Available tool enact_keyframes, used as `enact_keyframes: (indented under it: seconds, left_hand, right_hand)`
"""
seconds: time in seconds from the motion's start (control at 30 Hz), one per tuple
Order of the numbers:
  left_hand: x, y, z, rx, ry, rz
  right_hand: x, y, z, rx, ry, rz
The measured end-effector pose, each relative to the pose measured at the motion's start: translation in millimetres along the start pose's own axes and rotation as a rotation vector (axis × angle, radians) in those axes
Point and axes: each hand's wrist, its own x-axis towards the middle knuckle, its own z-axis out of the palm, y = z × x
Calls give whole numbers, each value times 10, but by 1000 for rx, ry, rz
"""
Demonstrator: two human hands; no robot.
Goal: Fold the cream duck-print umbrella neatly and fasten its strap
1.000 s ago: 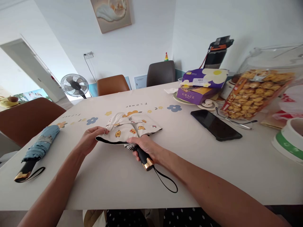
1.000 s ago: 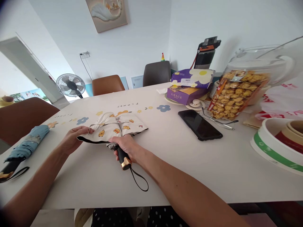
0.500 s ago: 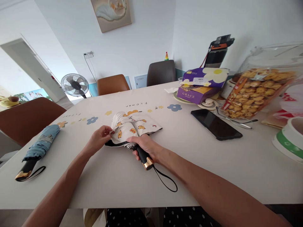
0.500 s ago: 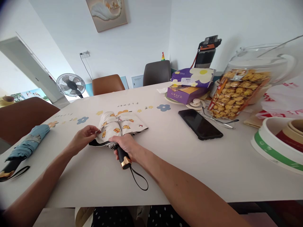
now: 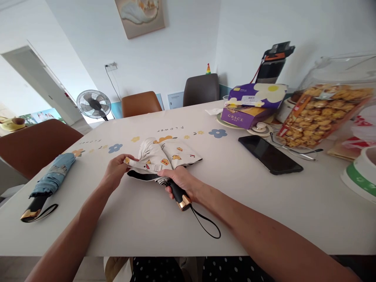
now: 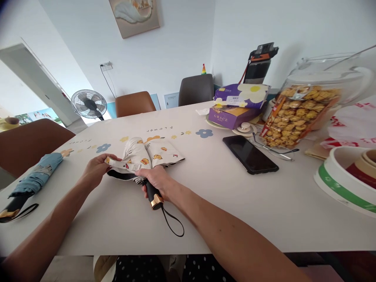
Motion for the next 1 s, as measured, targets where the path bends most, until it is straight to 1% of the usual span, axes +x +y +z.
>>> enact_keyframes:
  seconds: [0.1,0.17,0.27,0.37,0.43,0.6,0.7,0.77,0.8,0.87,0.93,0.97,1.0]
  left_hand:
    - [46,-18,17,-67,71,-59]
    - [53,-17,16,-74,86,-69]
    - [44,-10,-30,-127,49,-46]
    - [45,-18,-108,-236,-7,-39]
    - [55,-31,-149,-316,-22,-45]
    - [103,-57,-205,-451,-11,-82]
    - [149,-80,-285,-542,23,-96]
    - [186,-110,-363,-547,77,-114]
    - [205,-128,-403,-488,126,-123]
    - [233,-158,-471,-277,284,-126]
    - [233,-153,-503,-64,475,-95]
    - [215,-131,-496,23,569,-43]
    - [182,-94,-470,92,643,38]
  right_hand:
    - [8,12,-2,-23,4,12]
    - [20,25,-11,-27,4,12]
    - [46,39,-28,-21,0,1]
    - [67,43,-40,-40,6,2]
    - [71,44,-44,-68,10,6]
    - [50,35,-35,-98,10,8]
    - [40,14,-25,-84,52,-7]
    - [43,6,-23,-85,79,-27]
    - [46,6,-23,-89,86,-40]
    - [51,15,-22,-105,89,-64]
    - [50,30,-16,-119,90,-81]
    - [46,37,-11,-125,92,-86]
    - [40,43,-4,-127,91,-93]
